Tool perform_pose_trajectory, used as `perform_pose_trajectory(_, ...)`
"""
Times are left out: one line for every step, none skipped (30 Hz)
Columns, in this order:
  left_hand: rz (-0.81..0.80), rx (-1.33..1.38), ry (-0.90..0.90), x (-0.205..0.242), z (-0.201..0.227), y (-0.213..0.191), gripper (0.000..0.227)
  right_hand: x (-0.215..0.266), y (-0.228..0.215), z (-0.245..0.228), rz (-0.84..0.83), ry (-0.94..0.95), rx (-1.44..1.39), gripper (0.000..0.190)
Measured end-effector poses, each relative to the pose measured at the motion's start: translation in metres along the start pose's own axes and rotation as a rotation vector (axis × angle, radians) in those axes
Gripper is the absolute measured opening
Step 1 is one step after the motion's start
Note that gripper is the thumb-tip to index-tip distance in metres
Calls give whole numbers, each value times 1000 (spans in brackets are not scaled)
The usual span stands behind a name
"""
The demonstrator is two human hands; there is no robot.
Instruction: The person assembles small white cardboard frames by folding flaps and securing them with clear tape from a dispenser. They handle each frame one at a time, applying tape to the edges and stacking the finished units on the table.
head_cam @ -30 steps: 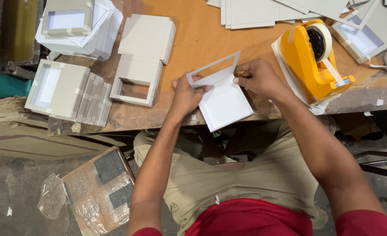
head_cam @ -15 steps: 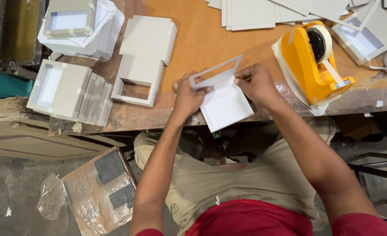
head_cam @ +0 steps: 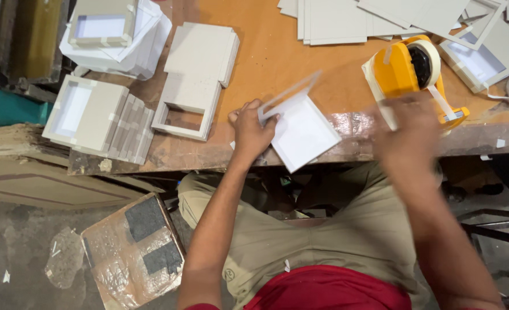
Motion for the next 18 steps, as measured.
perform_pose_trajectory(6,5,-6,1,-2,0,20,-3,-18,9,70,-45,210,24)
perform_pose_trajectory(9,13,-8,2,-4,1,19,-5,-40,21,142,-87,424,27)
perform_pose_trajectory(11,22,-10,3,-4,1,18,-10,-44,33,76,-100,386,24)
perform_pose_trajectory(23,16,0,4,-4,1,18,-18,-54,50,14,-106,354,22)
perform_pose_trajectory(36,11,9,4,-4,-1,18,-23,-58,64,-48,-111,321,22)
perform_pose_trajectory(48,6,23,3,-3,-1,18,-24,-53,79,-141,5,257,25)
perform_pose_trajectory(35,10,13,2,-2,0,17,-24,-47,93,-233,120,190,29)
perform_pose_trajectory(26,8,0,3,-2,-1,16,-25,-41,105,-326,231,112,32)
perform_pose_trajectory(16,5,-13,3,-2,0,16,-28,-41,113,-336,285,104,31)
perform_pose_trajectory(13,6,-6,3,-1,0,15,-30,-38,119,-349,336,91,31)
perform_pose_trajectory(10,8,2,2,-1,0,15,-29,-37,123,-362,387,77,31)
perform_pose_trajectory(10,5,9,2,-1,-2,14,-28,-37,125,-360,456,62,30)
perform_pose_trajectory(11,5,12,2,0,-2,14,-26,-40,127,-357,524,46,29)
perform_pose_trajectory(12,3,15,2,0,-1,14,-25,-42,129,-355,594,31,29)
perform_pose_trajectory(13,2,17,2,1,-2,14,-27,-44,128,-317,603,-43,28)
perform_pose_trajectory(4,-3,31,2,1,-2,12,-28,-46,127,-279,613,-114,27)
perform_pose_trajectory(-5,-8,45,2,1,-2,11,-29,-47,127,-240,623,-185,26)
perform_pose_trajectory(-20,-11,62,3,2,0,10,-27,-48,127,-237,628,-234,27)
Point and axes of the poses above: each hand's wrist, its own x-axis away from the middle knuckle, its own y-axis out of the palm, z = x × y, the point moved 5 cm from there along -x, towards the middle knuckle, and after that the axes turned 12 degrees about z, right-handed, at the moved point
